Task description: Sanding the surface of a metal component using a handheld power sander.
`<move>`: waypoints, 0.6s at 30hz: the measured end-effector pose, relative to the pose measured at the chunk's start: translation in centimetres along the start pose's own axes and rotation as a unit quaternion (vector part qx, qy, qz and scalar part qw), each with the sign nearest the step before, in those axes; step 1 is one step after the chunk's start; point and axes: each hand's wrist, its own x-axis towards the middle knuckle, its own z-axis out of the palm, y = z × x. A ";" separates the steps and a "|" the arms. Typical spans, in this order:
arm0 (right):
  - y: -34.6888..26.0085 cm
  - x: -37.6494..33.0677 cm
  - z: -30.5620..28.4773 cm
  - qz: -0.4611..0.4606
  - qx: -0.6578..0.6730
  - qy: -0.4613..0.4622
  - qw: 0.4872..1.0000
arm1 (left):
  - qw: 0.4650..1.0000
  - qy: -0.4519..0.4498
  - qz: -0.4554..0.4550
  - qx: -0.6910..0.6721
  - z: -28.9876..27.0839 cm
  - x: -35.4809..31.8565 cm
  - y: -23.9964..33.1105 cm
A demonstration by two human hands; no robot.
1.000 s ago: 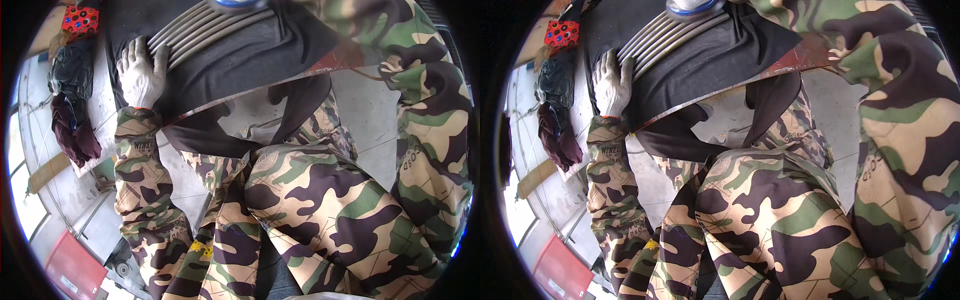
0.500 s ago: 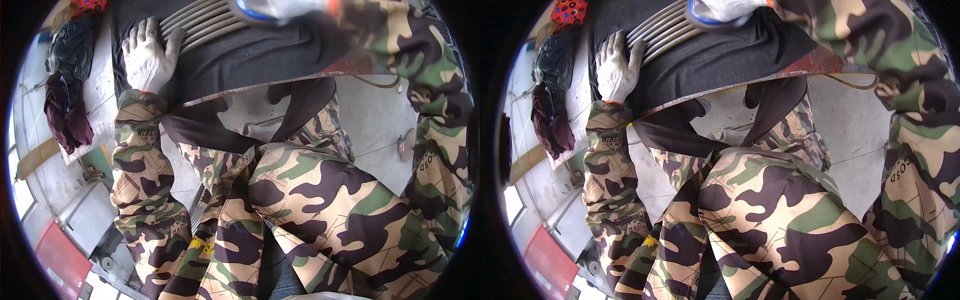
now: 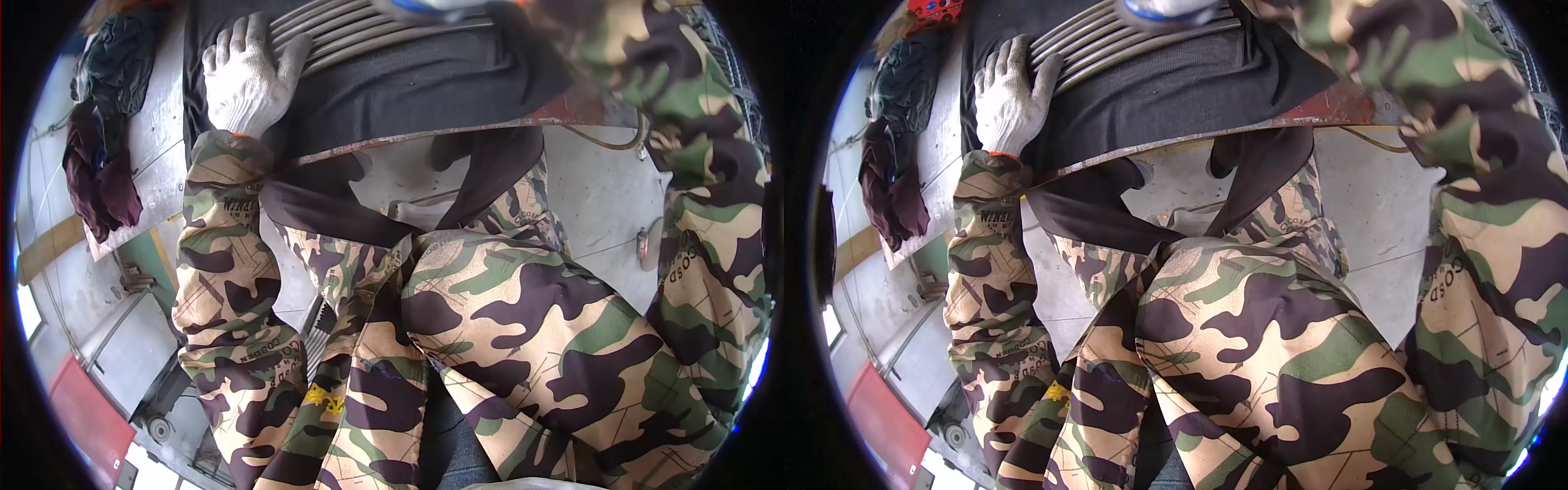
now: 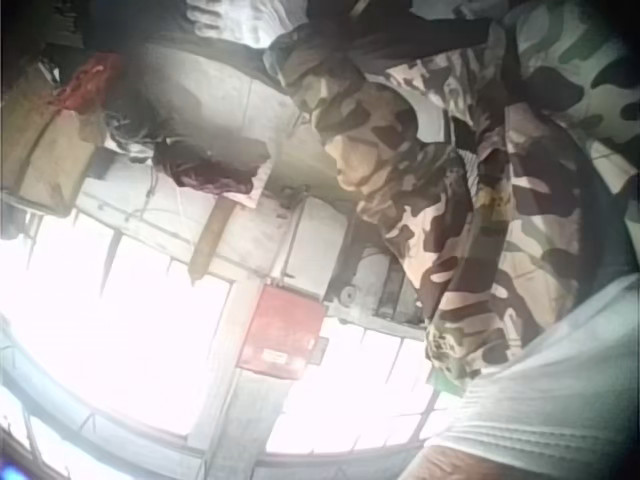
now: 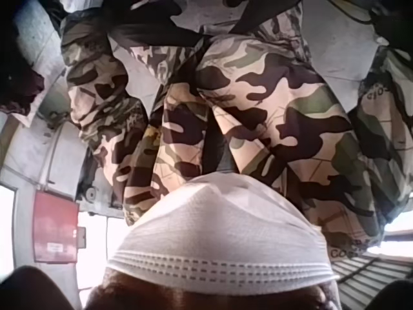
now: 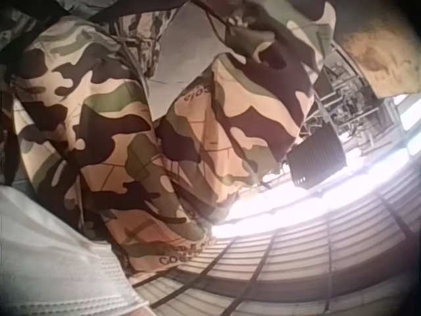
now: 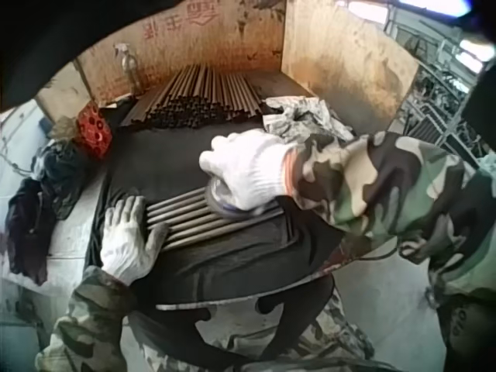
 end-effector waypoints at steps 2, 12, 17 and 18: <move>1.4 0.6 1.3 0.010 -0.026 0.008 1.000 | 1.000 -0.014 -0.003 -0.010 -0.2 0.1 0.2; 0.3 0.6 0.2 0.029 -0.035 -0.017 0.999 | 1.000 -0.001 0.000 -0.007 -0.4 0.2 0.7; -1.6 -0.8 -0.6 -0.043 0.007 -0.018 0.999 | 0.999 -0.017 -0.006 0.032 -2.4 -0.7 0.9; -1.2 -1.7 -0.5 -0.036 0.000 -0.023 0.999 | 1.000 -0.004 0.007 0.013 -1.5 -0.2 1.5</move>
